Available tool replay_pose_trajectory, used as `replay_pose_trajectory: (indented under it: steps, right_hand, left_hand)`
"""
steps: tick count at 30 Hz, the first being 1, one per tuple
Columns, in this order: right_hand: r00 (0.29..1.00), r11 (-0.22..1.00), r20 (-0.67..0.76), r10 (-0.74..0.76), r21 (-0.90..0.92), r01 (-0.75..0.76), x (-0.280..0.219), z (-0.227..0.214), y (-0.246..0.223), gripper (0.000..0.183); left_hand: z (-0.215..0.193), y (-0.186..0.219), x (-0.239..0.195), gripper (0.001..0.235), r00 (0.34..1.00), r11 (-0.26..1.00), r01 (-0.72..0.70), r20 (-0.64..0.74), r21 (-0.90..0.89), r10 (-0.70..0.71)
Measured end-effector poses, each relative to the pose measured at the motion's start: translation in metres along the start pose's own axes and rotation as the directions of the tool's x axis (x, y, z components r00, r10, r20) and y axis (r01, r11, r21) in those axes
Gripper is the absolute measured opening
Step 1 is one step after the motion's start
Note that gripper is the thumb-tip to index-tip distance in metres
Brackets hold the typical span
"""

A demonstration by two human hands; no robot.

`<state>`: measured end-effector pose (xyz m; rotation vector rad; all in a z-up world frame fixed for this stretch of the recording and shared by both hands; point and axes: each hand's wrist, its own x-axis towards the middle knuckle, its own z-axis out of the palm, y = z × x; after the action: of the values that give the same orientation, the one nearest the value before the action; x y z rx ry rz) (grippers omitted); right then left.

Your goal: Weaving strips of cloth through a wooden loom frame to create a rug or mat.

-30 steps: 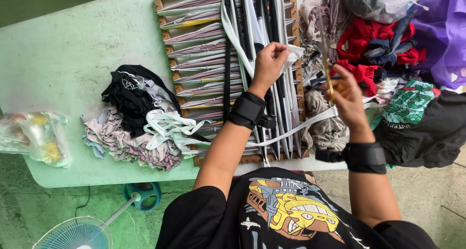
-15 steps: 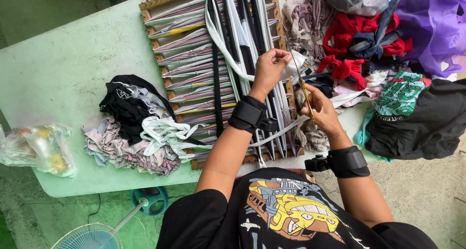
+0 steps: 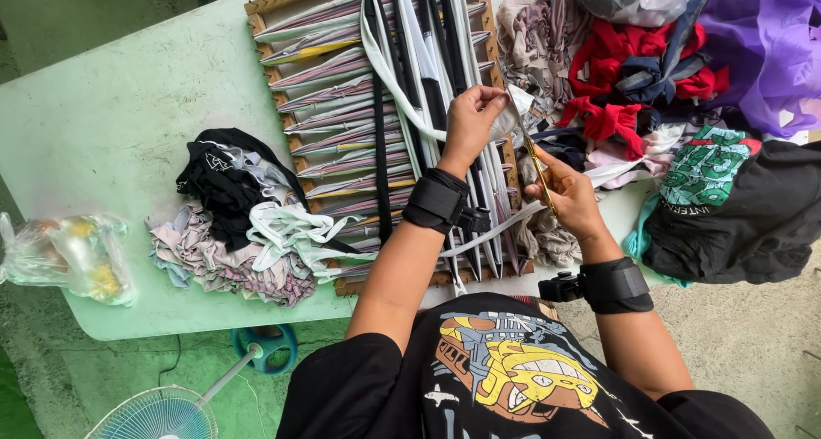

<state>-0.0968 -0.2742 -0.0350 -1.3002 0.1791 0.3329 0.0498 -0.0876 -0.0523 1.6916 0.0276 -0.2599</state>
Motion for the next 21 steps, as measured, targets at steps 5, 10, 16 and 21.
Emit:
replay_pose_trajectory:
  steps: [5,10,16,21]
  right_hand:
    - [1.000,1.000,-0.017,0.025,-0.017,-0.026,-0.001,-0.003,0.006,0.075]
    - [0.999,1.000,-0.029,-0.015,0.020,0.015,0.002,-0.004,0.010,0.071]
    - [0.998,1.000,-0.069,-0.010,-0.002,0.009,0.005,-0.001,0.013,0.068]
    - [0.996,1.000,-0.088,0.008,0.019,-0.007,0.006,0.001,0.018,0.068]
  left_hand:
    - [0.003,-0.003,-0.002,0.015,0.998,0.998,0.055,-0.004,-0.002,-0.055]
    - [0.011,-0.016,-0.009,0.014,0.997,0.998,0.043,0.061,-0.048,-0.040]
    - [0.020,-0.021,-0.012,0.014,0.996,0.992,0.072,0.059,-0.100,-0.067]
    - [0.023,-0.024,-0.011,0.015,0.997,0.991,0.077,0.041,-0.109,-0.073]
